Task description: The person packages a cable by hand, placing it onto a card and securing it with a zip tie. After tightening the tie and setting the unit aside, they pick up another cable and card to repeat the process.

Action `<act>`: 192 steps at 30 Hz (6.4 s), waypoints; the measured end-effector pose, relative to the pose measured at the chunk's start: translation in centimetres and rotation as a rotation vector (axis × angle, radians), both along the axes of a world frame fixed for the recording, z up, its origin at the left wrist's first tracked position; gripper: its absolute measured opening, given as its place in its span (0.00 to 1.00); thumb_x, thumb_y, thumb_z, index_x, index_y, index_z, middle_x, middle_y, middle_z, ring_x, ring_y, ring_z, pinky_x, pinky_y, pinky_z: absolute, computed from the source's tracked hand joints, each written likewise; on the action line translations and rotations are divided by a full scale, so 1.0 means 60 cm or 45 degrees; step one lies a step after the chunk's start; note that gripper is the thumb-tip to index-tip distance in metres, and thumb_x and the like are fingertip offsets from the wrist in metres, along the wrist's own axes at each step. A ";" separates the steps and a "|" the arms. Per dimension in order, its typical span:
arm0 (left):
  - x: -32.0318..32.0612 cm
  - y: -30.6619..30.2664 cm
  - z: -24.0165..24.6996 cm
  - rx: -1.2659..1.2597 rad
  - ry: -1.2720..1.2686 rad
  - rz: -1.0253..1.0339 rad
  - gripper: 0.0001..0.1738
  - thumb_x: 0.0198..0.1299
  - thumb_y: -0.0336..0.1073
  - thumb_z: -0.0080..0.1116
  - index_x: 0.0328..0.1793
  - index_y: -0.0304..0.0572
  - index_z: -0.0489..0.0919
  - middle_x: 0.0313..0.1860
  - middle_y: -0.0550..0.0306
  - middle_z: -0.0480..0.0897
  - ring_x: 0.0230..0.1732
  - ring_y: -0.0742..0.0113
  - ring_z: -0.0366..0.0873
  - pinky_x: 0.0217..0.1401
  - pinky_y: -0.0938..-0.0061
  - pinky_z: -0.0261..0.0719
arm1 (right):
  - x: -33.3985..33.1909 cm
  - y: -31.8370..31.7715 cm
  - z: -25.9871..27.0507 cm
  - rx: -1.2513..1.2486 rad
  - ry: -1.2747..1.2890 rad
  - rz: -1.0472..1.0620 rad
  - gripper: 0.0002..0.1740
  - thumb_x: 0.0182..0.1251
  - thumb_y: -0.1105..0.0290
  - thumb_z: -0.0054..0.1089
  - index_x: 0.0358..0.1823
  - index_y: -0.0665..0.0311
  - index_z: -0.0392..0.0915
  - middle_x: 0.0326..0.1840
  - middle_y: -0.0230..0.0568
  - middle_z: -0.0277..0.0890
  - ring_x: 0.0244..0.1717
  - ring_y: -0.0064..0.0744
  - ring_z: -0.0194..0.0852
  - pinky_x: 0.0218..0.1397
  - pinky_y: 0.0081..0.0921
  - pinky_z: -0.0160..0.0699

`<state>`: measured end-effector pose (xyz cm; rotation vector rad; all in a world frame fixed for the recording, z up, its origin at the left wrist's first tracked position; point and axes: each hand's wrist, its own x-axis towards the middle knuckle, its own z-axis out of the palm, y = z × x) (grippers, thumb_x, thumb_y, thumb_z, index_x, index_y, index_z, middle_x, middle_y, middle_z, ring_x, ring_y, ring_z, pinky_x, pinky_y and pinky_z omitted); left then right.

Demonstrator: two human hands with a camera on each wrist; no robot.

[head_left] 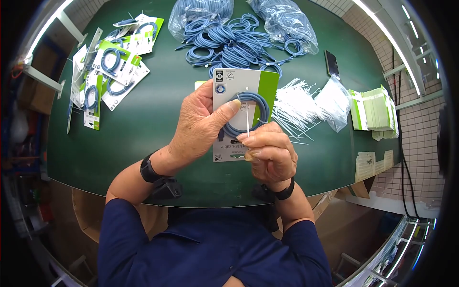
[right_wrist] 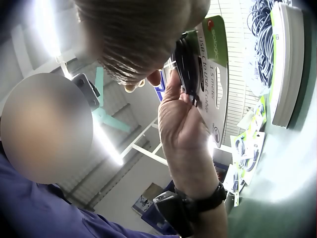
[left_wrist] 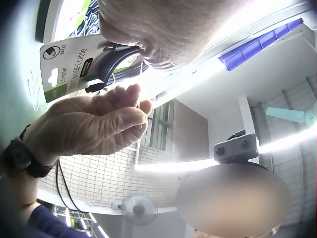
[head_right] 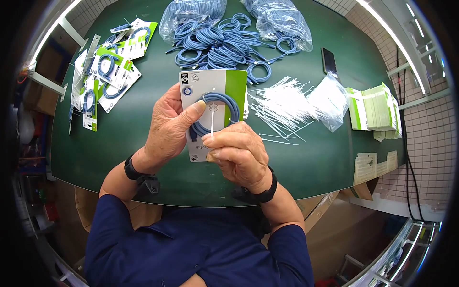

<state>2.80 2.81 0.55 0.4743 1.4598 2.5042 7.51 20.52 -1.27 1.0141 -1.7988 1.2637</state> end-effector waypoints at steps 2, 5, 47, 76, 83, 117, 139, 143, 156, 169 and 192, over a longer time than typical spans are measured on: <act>0.000 0.000 -0.001 -0.014 -0.002 -0.002 0.17 0.75 0.25 0.59 0.68 0.31 0.77 0.58 0.53 0.87 0.56 0.71 0.85 0.62 0.73 0.85 | 0.001 0.001 -0.001 0.021 -0.014 0.004 0.10 0.76 0.74 0.67 0.45 0.62 0.72 0.49 0.46 0.84 0.43 0.42 0.91 0.43 0.33 0.86; 0.001 0.001 -0.004 -0.018 0.012 0.002 0.17 0.75 0.24 0.59 0.68 0.31 0.78 0.58 0.53 0.87 0.56 0.71 0.85 0.62 0.72 0.85 | -0.001 -0.001 -0.001 -0.014 -0.028 0.039 0.09 0.76 0.75 0.66 0.46 0.62 0.72 0.49 0.47 0.85 0.43 0.41 0.91 0.43 0.33 0.86; 0.016 0.026 -0.040 -0.229 0.038 0.000 0.18 0.73 0.26 0.61 0.67 0.33 0.77 0.54 0.54 0.87 0.53 0.74 0.84 0.58 0.74 0.85 | -0.031 0.053 0.000 0.361 0.282 -0.465 0.17 0.52 0.81 0.80 0.45 0.62 0.90 0.46 0.40 0.87 0.43 0.40 0.88 0.40 0.30 0.87; 0.019 0.025 -0.042 -0.253 0.088 0.017 0.17 0.72 0.26 0.62 0.66 0.34 0.77 0.52 0.55 0.87 0.52 0.75 0.83 0.57 0.75 0.84 | -0.035 0.047 -0.012 0.169 0.191 -0.442 0.11 0.61 0.80 0.78 0.44 0.64 0.89 0.43 0.46 0.91 0.38 0.40 0.86 0.36 0.28 0.82; 0.018 0.026 -0.041 -0.260 0.081 0.025 0.17 0.72 0.27 0.62 0.65 0.34 0.77 0.52 0.56 0.87 0.51 0.75 0.83 0.56 0.75 0.84 | -0.037 0.045 -0.011 0.186 0.183 -0.446 0.11 0.61 0.80 0.78 0.44 0.64 0.88 0.42 0.46 0.91 0.37 0.39 0.86 0.36 0.28 0.81; 0.015 0.025 -0.056 -0.464 0.308 0.010 0.19 0.67 0.24 0.62 0.64 0.33 0.78 0.51 0.52 0.88 0.50 0.70 0.85 0.57 0.72 0.84 | -0.033 0.078 0.032 0.407 -0.345 -0.285 0.18 0.59 0.86 0.73 0.50 0.67 0.89 0.40 0.40 0.84 0.41 0.30 0.83 0.42 0.23 0.82; 0.038 0.022 -0.033 -0.368 0.247 -0.211 0.19 0.69 0.23 0.65 0.64 0.31 0.77 0.52 0.55 0.86 0.54 0.73 0.83 0.60 0.74 0.82 | -0.056 0.097 -0.038 -0.840 -1.645 0.732 0.12 0.66 0.68 0.79 0.41 0.67 0.84 0.43 0.36 0.85 0.41 0.22 0.83 0.48 0.20 0.86; 0.043 0.021 -0.034 -0.405 0.258 -0.217 0.19 0.69 0.23 0.66 0.63 0.31 0.77 0.53 0.55 0.86 0.54 0.73 0.83 0.60 0.74 0.82 | -0.055 0.097 -0.037 -0.874 -1.659 0.845 0.11 0.65 0.72 0.79 0.39 0.65 0.82 0.41 0.34 0.83 0.38 0.19 0.80 0.45 0.17 0.83; 0.038 0.022 -0.027 -0.361 0.205 -0.174 0.20 0.65 0.27 0.71 0.60 0.32 0.79 0.47 0.57 0.87 0.49 0.74 0.85 0.54 0.75 0.85 | -0.051 0.064 -0.031 -0.183 -0.761 -0.238 0.08 0.68 0.78 0.72 0.35 0.68 0.79 0.38 0.34 0.81 0.33 0.17 0.77 0.37 0.17 0.77; 0.012 0.023 -0.038 -0.224 0.026 0.005 0.15 0.65 0.29 0.73 0.53 0.38 0.79 0.45 0.59 0.88 0.42 0.77 0.85 0.47 0.78 0.86 | -0.062 0.068 -0.030 -0.567 -0.642 -0.376 0.07 0.76 0.74 0.67 0.47 0.69 0.79 0.42 0.38 0.84 0.37 0.20 0.80 0.41 0.18 0.80; -0.006 0.004 0.006 -1.334 1.570 0.412 0.27 0.47 0.32 0.81 0.57 0.46 0.87 0.55 0.60 0.83 0.71 0.53 0.73 0.72 0.53 0.70 | -0.052 0.063 -0.055 -0.435 -1.096 -0.085 0.19 0.87 0.57 0.55 0.56 0.68 0.80 0.45 0.30 0.82 0.42 0.14 0.74 0.45 0.18 0.76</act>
